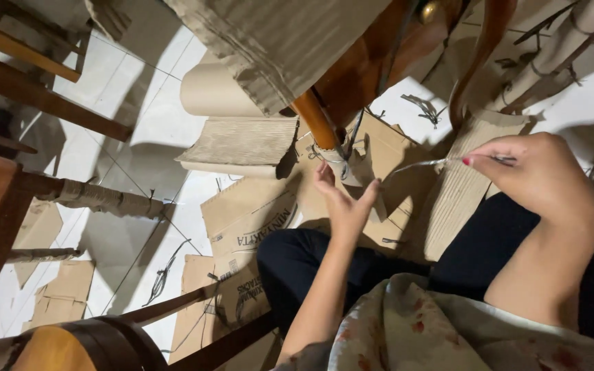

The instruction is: Wrapping cardboard around chair legs and securing it with string for protection.

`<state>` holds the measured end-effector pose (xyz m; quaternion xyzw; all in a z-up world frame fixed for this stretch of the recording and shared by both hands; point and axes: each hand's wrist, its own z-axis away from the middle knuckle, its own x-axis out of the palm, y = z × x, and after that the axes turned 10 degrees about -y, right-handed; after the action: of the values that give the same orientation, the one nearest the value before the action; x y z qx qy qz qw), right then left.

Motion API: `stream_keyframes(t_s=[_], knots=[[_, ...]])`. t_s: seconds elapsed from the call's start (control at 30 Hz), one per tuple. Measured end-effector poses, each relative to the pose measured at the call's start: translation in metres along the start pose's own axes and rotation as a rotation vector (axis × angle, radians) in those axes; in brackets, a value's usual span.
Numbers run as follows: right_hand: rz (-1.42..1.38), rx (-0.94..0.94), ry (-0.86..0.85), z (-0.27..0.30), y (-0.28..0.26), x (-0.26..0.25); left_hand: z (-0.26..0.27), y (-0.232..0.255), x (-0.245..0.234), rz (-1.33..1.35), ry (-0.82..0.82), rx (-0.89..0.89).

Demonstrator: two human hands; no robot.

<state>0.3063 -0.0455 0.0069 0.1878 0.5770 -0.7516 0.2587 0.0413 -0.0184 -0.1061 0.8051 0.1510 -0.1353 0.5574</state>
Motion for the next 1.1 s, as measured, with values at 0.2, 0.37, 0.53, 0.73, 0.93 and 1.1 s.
stream_keyframes(t_s=[0.2, 0.37, 0.53, 0.73, 0.93, 1.1], knots=[[-0.145, -0.309, 0.292, -0.036, 0.015, 0.037, -0.028, -0.014, 0.031, 0.183, 0.254, 0.071], [-0.294, -0.442, 0.518, -0.102, 0.014, 0.126, -0.041, -0.050, 0.047, 0.055, 0.363, -0.191], [-0.378, -0.445, 0.626, -0.120, 0.006, 0.187, -0.035, -0.054, 0.044, 0.075, 0.404, -0.121], [-0.477, -0.439, 0.742, -0.104, -0.035, 0.188, -0.024, -0.037, 0.025, 0.042, 0.373, -0.092], [-0.618, -0.480, 0.704, -0.107, -0.040, 0.206, -0.025, -0.042, 0.008, 0.224, 0.167, -0.036], [-0.694, -0.407, 0.672, -0.122, -0.028, 0.220, -0.030, -0.024, -0.023, 0.412, -0.068, -0.012]])
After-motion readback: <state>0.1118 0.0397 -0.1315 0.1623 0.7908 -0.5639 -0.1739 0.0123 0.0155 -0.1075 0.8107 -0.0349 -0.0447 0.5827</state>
